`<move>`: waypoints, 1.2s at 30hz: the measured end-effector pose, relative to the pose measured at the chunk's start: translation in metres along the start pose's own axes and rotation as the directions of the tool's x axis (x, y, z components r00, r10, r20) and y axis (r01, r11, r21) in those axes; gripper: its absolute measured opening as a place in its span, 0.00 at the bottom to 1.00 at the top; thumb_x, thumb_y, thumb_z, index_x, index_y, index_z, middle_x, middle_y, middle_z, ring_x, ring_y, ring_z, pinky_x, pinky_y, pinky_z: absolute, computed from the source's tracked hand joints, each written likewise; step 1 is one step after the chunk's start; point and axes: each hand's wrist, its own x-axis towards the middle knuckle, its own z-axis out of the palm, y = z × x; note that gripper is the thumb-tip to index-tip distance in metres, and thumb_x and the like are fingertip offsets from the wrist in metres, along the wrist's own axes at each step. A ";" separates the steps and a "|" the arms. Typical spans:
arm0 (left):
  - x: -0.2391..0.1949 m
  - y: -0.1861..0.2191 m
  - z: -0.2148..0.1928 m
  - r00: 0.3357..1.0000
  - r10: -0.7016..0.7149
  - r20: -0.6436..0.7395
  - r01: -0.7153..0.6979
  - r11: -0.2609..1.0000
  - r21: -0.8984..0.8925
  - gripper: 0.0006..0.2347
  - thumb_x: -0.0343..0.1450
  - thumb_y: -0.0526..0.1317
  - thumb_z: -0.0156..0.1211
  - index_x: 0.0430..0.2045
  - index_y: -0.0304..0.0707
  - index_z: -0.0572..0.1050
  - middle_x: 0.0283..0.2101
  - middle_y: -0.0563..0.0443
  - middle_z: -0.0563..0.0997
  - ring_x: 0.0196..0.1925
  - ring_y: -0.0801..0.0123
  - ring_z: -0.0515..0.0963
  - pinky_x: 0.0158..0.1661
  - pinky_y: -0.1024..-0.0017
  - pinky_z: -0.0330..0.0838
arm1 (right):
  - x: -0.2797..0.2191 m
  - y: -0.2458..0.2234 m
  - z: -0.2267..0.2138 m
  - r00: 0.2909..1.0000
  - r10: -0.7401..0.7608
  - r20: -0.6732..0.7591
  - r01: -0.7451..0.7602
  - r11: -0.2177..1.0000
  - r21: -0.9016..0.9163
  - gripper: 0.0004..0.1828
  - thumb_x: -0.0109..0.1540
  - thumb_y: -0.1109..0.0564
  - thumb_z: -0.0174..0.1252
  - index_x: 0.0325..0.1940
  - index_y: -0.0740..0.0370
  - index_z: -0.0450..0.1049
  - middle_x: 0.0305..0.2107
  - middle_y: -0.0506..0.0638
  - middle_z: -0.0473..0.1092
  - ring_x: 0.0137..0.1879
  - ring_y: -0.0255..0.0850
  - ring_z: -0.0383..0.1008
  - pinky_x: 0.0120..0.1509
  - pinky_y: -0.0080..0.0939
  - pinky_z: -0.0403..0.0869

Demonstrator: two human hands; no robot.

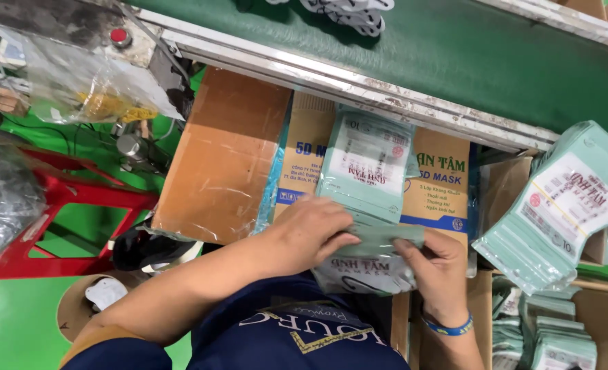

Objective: Packing individual face masks into plastic pouches from a production line.

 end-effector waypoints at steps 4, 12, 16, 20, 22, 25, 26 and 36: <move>0.040 -0.019 0.002 0.996 -0.050 0.072 0.055 0.997 -0.057 0.12 0.74 0.47 0.62 0.28 0.38 0.74 0.27 0.42 0.78 0.32 0.43 0.79 0.33 0.55 0.71 | 0.035 -0.007 -0.025 0.991 0.015 -0.132 -0.024 0.998 -0.064 0.06 0.60 0.65 0.64 0.41 0.68 0.81 0.28 0.45 0.76 0.33 0.29 0.70 0.36 0.31 0.67; 0.227 -0.180 -0.045 0.962 0.115 -0.247 0.005 0.900 0.435 0.30 0.67 0.54 0.72 0.60 0.46 0.67 0.51 0.39 0.77 0.55 0.48 0.74 0.51 0.55 0.71 | 0.157 0.013 -0.255 0.760 -0.493 -0.423 0.313 0.849 -0.425 0.09 0.77 0.58 0.50 0.58 0.66 0.71 0.51 0.44 0.72 0.54 0.31 0.70 0.62 0.35 0.71; 0.276 -0.274 -0.075 0.996 -0.090 0.017 0.054 0.719 0.693 0.40 0.56 0.44 0.76 0.65 0.44 0.62 0.51 0.35 0.74 0.56 0.43 0.72 0.50 0.53 0.71 | 0.141 -0.015 -0.186 0.687 -0.503 -0.525 0.086 0.774 -0.628 0.05 0.73 0.66 0.49 0.53 0.67 0.68 0.45 0.50 0.68 0.42 0.35 0.65 0.48 0.35 0.68; 0.318 -0.383 -0.046 0.966 -0.196 0.171 0.017 0.702 0.712 0.23 0.65 0.38 0.68 0.54 0.40 0.68 0.49 0.35 0.77 0.54 0.41 0.76 0.48 0.52 0.74 | 0.147 -0.015 -0.107 0.803 -0.282 -0.526 0.153 0.949 -0.276 0.17 0.66 0.64 0.59 0.60 0.63 0.72 0.67 0.46 0.66 0.47 0.33 0.70 0.45 0.31 0.69; 0.327 -0.414 -0.032 0.983 -0.150 0.110 0.030 0.709 0.704 0.14 0.70 0.37 0.64 0.48 0.40 0.71 0.46 0.35 0.79 0.51 0.41 0.79 0.47 0.50 0.75 | 0.163 -0.010 -0.079 0.841 -0.325 -0.433 0.198 0.929 -0.312 0.19 0.65 0.63 0.60 0.60 0.64 0.73 0.67 0.50 0.66 0.55 0.36 0.72 0.54 0.34 0.71; 0.323 -0.348 -0.036 0.987 -0.101 -0.128 0.154 0.839 0.522 0.10 0.70 0.34 0.59 0.44 0.39 0.74 0.40 0.35 0.82 0.46 0.38 0.81 0.44 0.48 0.74 | 0.192 0.013 -0.035 0.920 -0.266 -0.289 0.195 0.948 -0.251 0.23 0.63 0.60 0.64 0.62 0.65 0.73 0.63 0.57 0.70 0.61 0.40 0.75 0.64 0.38 0.75; 0.319 -0.308 -0.039 0.942 -0.135 -0.306 0.231 0.925 0.302 0.13 0.65 0.32 0.59 0.44 0.38 0.73 0.37 0.33 0.82 0.44 0.35 0.80 0.42 0.46 0.73 | 0.202 0.024 -0.022 0.959 -0.173 -0.225 0.137 0.976 -0.167 0.26 0.62 0.58 0.66 0.65 0.64 0.73 0.60 0.60 0.73 0.61 0.42 0.77 0.65 0.40 0.77; 0.100 -0.077 -0.099 0.846 -0.476 0.240 0.503 0.862 -0.060 0.38 0.67 0.54 0.73 0.68 0.36 0.60 0.52 0.38 0.83 0.55 0.53 0.86 0.56 0.64 0.77 | 0.170 0.025 0.069 0.916 -0.388 -0.107 0.355 0.904 -0.239 0.33 0.58 0.61 0.65 0.67 0.66 0.66 0.48 0.51 0.78 0.53 0.42 0.80 0.58 0.39 0.76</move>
